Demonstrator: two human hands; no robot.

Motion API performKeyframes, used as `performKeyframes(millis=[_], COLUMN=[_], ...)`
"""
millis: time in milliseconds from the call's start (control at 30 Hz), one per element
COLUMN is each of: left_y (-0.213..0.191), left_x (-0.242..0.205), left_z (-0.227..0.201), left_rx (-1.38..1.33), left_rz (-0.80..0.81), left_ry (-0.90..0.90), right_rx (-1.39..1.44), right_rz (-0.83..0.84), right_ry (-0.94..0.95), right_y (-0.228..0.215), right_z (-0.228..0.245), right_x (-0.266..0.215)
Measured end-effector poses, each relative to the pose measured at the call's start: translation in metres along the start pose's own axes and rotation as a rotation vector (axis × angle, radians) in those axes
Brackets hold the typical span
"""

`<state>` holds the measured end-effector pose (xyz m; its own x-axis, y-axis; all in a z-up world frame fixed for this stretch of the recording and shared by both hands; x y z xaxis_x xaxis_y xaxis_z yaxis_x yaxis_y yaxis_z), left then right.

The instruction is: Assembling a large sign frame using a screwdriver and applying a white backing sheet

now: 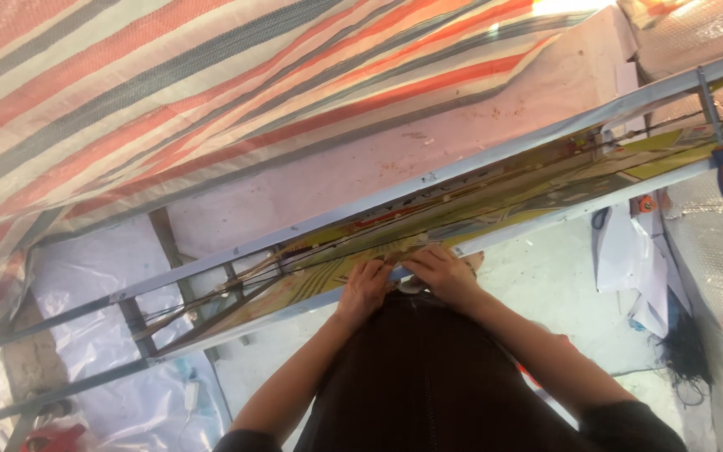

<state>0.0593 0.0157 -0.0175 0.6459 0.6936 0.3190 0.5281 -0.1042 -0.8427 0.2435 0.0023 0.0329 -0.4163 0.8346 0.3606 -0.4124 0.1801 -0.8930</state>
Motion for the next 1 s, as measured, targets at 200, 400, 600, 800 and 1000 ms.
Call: performKeyframes(millis=[200,400,600,800,1000], left_y=[0.013,0.057,0.039,0.025,0.014], left_x=[-0.013,-0.025,-0.01,-0.003,0.0], left_z=[0.012,0.021,0.016,0.009,0.007], left_rx=[0.035,0.058,0.019,-0.007,-0.03], left_rz=[0.074,0.11,0.066,0.113,0.122], left_ry=[-0.061,0.003,0.014,-0.018,-0.106], right_rx=[0.113,0.175,0.042,0.075,0.092], right_rz=[-0.056,0.058,0.137,0.417,0.212], right_ry=[0.053,0.105,0.44,0.651,0.665], right_y=[0.029,0.046,-0.057,-0.038,0.006], right_z=[-0.011,-0.016,-0.127,-0.181,-0.199], right_x=[-0.008,-0.013,-0.038,-0.074,-0.108])
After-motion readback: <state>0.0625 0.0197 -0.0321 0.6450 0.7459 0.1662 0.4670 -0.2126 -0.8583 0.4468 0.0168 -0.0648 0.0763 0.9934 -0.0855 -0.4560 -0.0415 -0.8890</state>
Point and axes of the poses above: each hand's wrist, its own x-axis towards the middle knuckle, its own y-axis out of the palm, z = x × y, the point moved 5 cm from there along x, towards the middle knuckle, and after that the axes turned 1 degree about -z, right-handed, at the moved point
